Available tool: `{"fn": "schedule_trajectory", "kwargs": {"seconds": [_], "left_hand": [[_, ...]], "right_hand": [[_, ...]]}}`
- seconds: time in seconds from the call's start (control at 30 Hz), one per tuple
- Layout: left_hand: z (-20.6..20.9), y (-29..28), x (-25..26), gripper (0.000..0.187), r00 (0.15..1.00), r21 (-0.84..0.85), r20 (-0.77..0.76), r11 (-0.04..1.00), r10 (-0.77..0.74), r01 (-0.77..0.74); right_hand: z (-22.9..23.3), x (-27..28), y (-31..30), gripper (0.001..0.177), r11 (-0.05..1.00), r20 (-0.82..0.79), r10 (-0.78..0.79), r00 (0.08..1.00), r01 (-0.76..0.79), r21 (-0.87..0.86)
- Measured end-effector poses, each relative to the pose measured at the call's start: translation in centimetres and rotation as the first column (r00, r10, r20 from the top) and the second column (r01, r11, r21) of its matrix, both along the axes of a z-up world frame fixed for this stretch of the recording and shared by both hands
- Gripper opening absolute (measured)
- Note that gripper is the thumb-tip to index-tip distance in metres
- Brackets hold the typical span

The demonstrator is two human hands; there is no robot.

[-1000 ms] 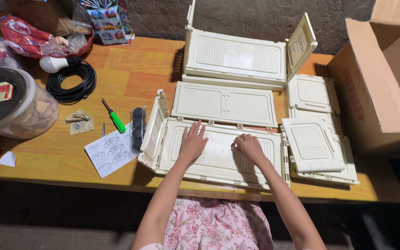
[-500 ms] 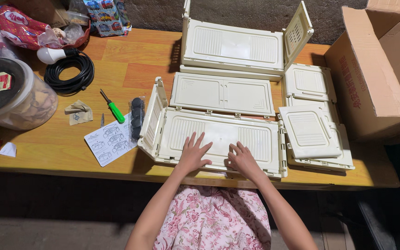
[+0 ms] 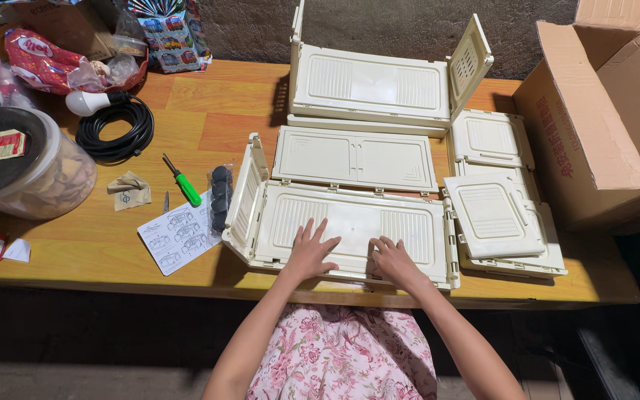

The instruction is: The person assembles a beige plastic storage unit on a wooden table. They unfold the unit, open its compartments, remove metal clips, and use scissors to cut small plastic pieces before inserting them into the unit.

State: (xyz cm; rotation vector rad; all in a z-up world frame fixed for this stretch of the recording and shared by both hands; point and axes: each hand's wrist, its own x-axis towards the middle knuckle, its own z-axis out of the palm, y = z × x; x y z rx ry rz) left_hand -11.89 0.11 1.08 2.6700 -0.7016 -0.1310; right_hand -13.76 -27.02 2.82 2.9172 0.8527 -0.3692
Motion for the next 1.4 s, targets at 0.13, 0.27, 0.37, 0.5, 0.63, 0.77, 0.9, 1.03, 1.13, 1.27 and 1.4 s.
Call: {"fn": "schedule_trajectory", "kwargs": {"seconds": [0.13,0.27,0.37,0.5,0.63,0.77,0.9,1.03,1.13,1.27,1.4], "left_hand": [[0.0,-0.2,-0.2,0.081,1.000,-0.005,-0.002,1.000,0.016,-0.016],[0.5,-0.6,-0.6,0.083,0.999,0.008,0.014,0.999,0.035,-0.035],[1.1,-0.7,-0.6,0.082,0.999,0.010,0.012,0.999,0.042,-0.042],[1.6,-0.8,-0.8,0.081,0.999,-0.016,0.007,0.999,0.053,-0.052],[1.4,-0.8,-1.2,0.072,0.992,-0.066,0.120,0.997,0.045,-0.037],[0.3,-0.4,-2.2,0.054,0.972,-0.082,0.235,0.997,0.007,0.013],[-0.2,-0.2,-2.7,0.037,0.982,-0.061,0.186,0.997,-0.029,0.041],[1.2,-0.2,-3.2,0.038,0.961,-0.150,0.275,0.987,-0.015,0.059],[3.4,-0.2,-3.7,0.047,0.952,-0.186,0.307,0.980,-0.010,0.070],[5.5,0.1,-4.0,0.048,0.930,-0.181,0.367,0.981,-0.004,0.076],[5.2,0.6,-3.2,0.035,0.859,-0.162,0.510,0.986,0.049,0.040]], "right_hand": [[1.5,0.1,0.2,0.037,0.997,0.000,-0.030,1.000,0.030,0.066],[2.6,0.2,0.1,0.031,0.988,-0.085,-0.034,0.996,0.046,0.148],[2.8,0.2,-0.2,0.029,0.985,-0.081,-0.016,0.997,0.030,0.170],[2.0,0.1,-0.8,0.039,0.974,0.000,0.054,0.999,-0.053,0.219],[0.9,0.4,-0.7,0.040,0.994,0.034,0.095,0.995,-0.096,0.042],[0.7,0.4,0.0,0.045,0.995,0.048,0.096,0.994,-0.095,-0.024],[1.9,-0.1,0.5,0.043,0.993,0.050,0.096,0.994,-0.093,-0.067],[3.6,-0.7,0.7,0.054,0.988,0.024,0.114,0.993,-0.111,-0.109],[4.9,-1.0,0.4,0.056,0.995,0.044,0.102,0.994,-0.102,0.000],[7.0,-0.7,-0.4,0.043,0.977,-0.030,-0.015,0.999,0.021,0.212],[8.6,-1.0,-1.0,0.030,0.923,0.079,-0.029,0.996,-0.004,0.385]]}}
